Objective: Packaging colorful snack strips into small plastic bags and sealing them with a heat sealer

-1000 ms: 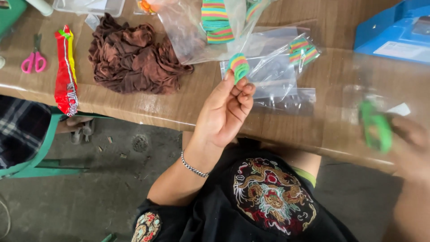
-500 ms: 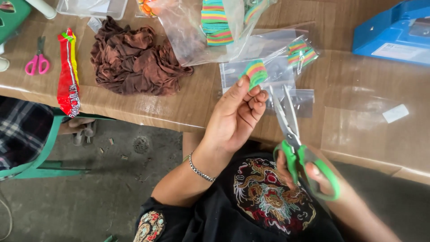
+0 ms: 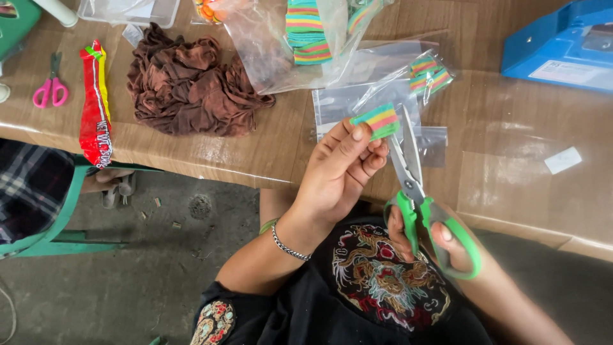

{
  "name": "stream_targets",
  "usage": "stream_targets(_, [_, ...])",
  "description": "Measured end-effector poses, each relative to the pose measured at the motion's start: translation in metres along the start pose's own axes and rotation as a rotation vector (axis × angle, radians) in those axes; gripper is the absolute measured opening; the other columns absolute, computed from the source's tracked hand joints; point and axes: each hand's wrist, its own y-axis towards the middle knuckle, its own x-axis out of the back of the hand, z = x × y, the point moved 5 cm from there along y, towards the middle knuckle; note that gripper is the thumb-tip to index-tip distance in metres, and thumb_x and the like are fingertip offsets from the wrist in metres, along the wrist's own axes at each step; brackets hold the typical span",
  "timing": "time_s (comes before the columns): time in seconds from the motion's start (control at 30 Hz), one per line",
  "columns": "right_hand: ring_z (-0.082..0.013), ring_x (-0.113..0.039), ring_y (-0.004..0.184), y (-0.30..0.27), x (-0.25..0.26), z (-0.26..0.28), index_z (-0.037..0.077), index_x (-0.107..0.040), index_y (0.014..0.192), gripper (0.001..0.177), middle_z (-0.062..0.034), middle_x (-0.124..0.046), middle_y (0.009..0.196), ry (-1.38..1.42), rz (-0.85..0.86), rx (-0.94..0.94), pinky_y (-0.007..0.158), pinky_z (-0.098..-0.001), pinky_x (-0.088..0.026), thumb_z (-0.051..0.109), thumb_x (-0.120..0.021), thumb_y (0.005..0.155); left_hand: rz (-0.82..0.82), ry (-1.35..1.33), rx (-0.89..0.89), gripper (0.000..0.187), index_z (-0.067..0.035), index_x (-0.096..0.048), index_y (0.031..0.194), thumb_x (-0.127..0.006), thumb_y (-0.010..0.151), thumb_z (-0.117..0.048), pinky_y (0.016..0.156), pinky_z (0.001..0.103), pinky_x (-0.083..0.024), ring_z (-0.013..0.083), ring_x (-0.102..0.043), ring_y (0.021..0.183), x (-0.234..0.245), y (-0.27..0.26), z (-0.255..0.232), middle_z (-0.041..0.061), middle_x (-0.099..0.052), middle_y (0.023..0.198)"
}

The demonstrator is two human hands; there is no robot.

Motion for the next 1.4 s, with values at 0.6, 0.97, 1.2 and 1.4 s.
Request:
stream_targets(0.6, [-0.0142, -0.054, 0.034, 0.002, -0.001, -0.003, -0.005, -0.051, 0.09, 0.07, -0.0063, -0.05, 0.052, 0.013, 0.065, -0.015, 0.034, -0.0292, -0.055, 0.062, -0.043, 0.107, 0.06, 0.145, -0.143, 0.017, -0.001, -0.061, 0.104, -0.071, 0.099, -0.015, 0.077, 0.026, -0.062, 0.0189, -0.068, 0.087, -0.006, -0.008, -0.009, 0.011, -0.065, 0.088])
stream_targets(0.97, [-0.0104, -0.058, 0.03, -0.022, 0.046, -0.002, 0.001, -0.06, 0.085, 0.059, -0.003, -0.058, 0.044, -0.254, -0.09, 0.092, 0.034, -0.0234, -0.053, 0.055, -0.048, 0.105, 0.053, 0.162, -0.173, 0.017, -0.001, -0.063, 0.106, -0.071, 0.099, -0.015, 0.075, 0.026, -0.062, 0.02, -0.069, 0.085, 0.008, -0.007, -0.014, 0.013, -0.067, 0.087])
stream_targets(1.2, [-0.0581, -0.07, 0.074, -0.094, 0.147, 0.096, 0.013, -0.059, 0.143, 0.051, -0.0297, -0.074, 0.088, -2.141, -0.921, -0.576, 0.061, -0.0615, -0.052, 0.039, -0.061, 0.1, 0.071, 0.434, -0.274, 0.022, -0.004, -0.067, 0.11, -0.075, 0.099, -0.023, 0.075, 0.029, -0.059, 0.0167, -0.07, 0.087, 0.0, -0.013, -0.036, 0.008, -0.074, 0.101])
stream_targets(1.4, [-0.0575, -0.072, 0.078, -0.087, 0.147, 0.117, 0.011, -0.057, 0.137, 0.056, -0.0297, -0.076, 0.091, -2.07, -1.01, -0.707, 0.059, -0.0597, -0.053, 0.054, -0.072, 0.104, 0.044, 0.659, -0.331, 0.014, -0.007, -0.068, 0.103, -0.075, 0.096, -0.016, 0.074, 0.022, -0.062, 0.0088, -0.066, 0.086, -0.013, -0.017, -0.035, 0.004, -0.072, 0.098])
